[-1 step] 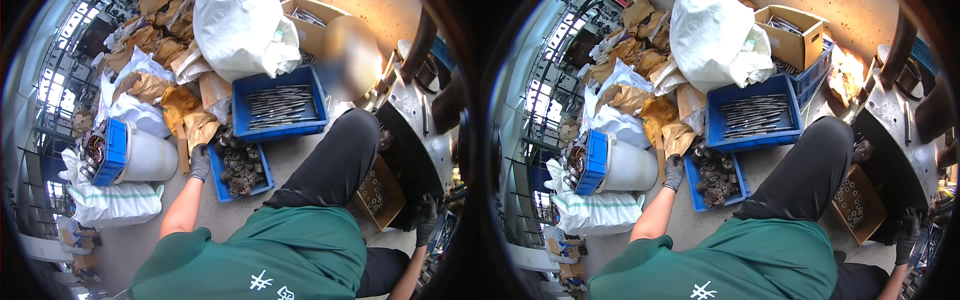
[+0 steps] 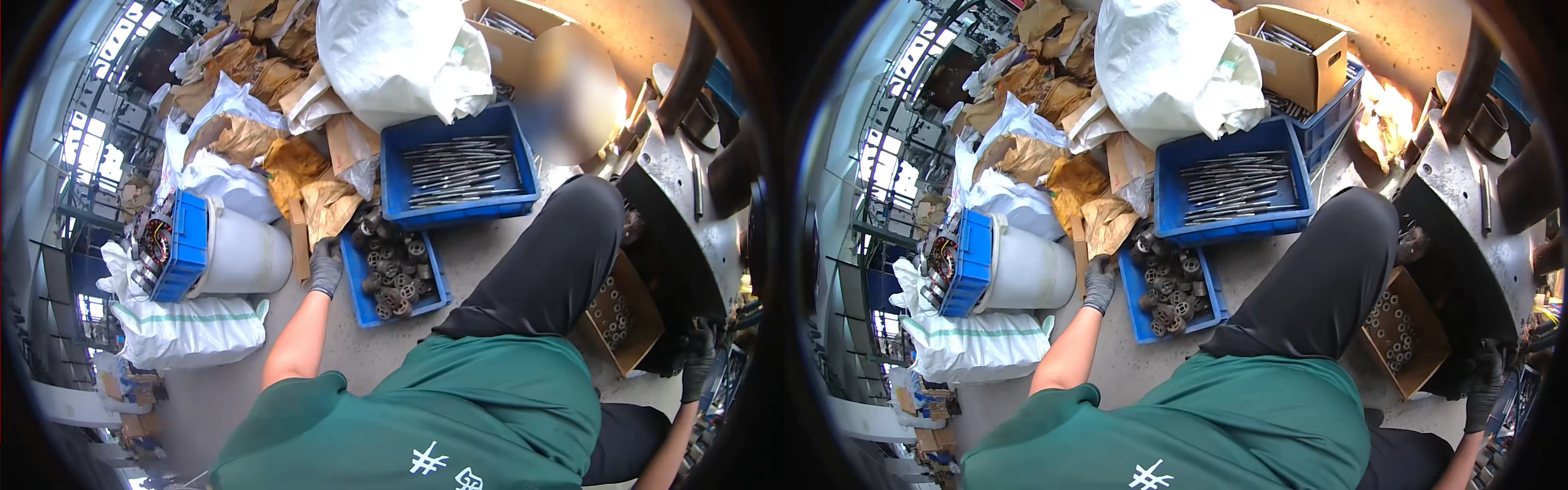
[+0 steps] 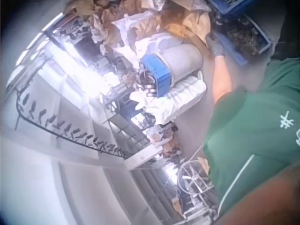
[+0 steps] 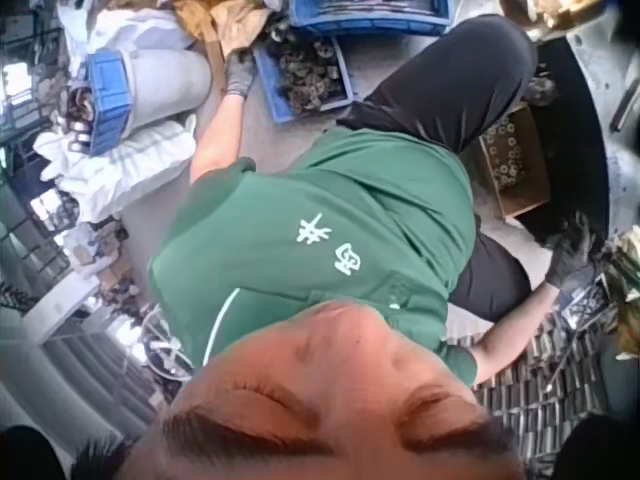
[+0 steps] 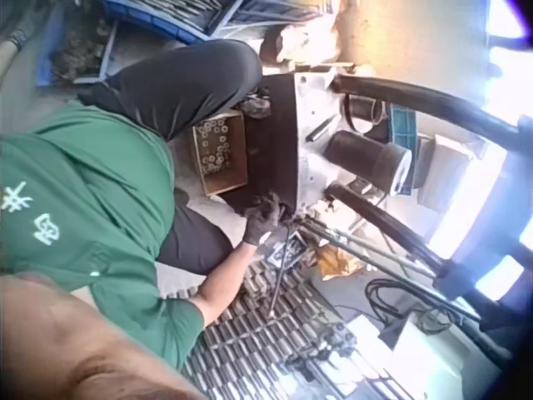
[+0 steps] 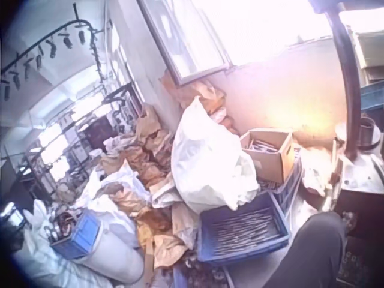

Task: Assembling and pressing metal components using a manual press station.

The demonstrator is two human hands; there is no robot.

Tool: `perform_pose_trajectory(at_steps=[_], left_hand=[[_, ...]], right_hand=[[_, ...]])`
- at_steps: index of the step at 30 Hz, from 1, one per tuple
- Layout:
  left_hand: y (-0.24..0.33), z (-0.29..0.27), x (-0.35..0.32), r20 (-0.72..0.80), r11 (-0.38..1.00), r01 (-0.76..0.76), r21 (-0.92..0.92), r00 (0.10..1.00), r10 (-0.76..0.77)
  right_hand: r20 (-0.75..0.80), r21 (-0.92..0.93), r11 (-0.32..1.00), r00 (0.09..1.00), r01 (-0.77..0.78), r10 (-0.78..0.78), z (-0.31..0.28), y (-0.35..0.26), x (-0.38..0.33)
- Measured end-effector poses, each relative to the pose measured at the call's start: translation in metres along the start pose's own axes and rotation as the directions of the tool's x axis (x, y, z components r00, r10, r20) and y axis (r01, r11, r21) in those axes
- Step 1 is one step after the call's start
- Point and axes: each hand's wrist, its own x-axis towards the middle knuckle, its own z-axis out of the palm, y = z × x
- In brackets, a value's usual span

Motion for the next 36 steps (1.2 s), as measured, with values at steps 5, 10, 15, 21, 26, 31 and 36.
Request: perform_pose_trajectory(at_steps=[5,10,15,21,26,31,36], left_hand=[[-0.068,0.027,-0.056,0.161,0.961,0.264,0.085,0.948,-0.275],[-0.143,0.055,-0.104,0.314,0.827,0.523,-0.208,0.836,-0.450],[-0.029,0.042,-0.067,0.516,0.959,0.246,0.139,0.809,-0.283],[-0.032,0.069,-0.065,0.538,0.958,0.243,0.152,0.793,-0.286],[-0.042,0.091,-0.063,0.499,0.956,0.282,0.076,0.819,-0.282],[-0.034,0.113,-0.035,0.407,0.842,0.540,0.017,0.765,-0.499],[-0.089,0.158,-0.044,0.411,0.810,0.578,0.099,0.717,-0.562]], right_hand=[[0.122,-0.519,0.854,0.992,0.035,0.034,-0.048,0.014,-0.016],[0.229,-0.788,0.599,0.971,0.144,0.068,-0.029,0.024,-0.009],[0.075,-0.718,0.695,0.997,0.041,0.018,-0.028,0.011,-0.041],[0.030,-0.619,0.774,0.981,-0.133,0.192,-0.067,0.022,-0.042],[-0.124,-0.541,0.701,0.868,-0.465,0.481,-0.041,-0.005,-0.044],[-0.241,-0.539,0.596,0.787,-0.595,0.567,-0.050,-0.007,-0.058],[-0.150,-0.626,0.580,0.810,-0.522,0.567,-0.061,0.005,-0.054]])
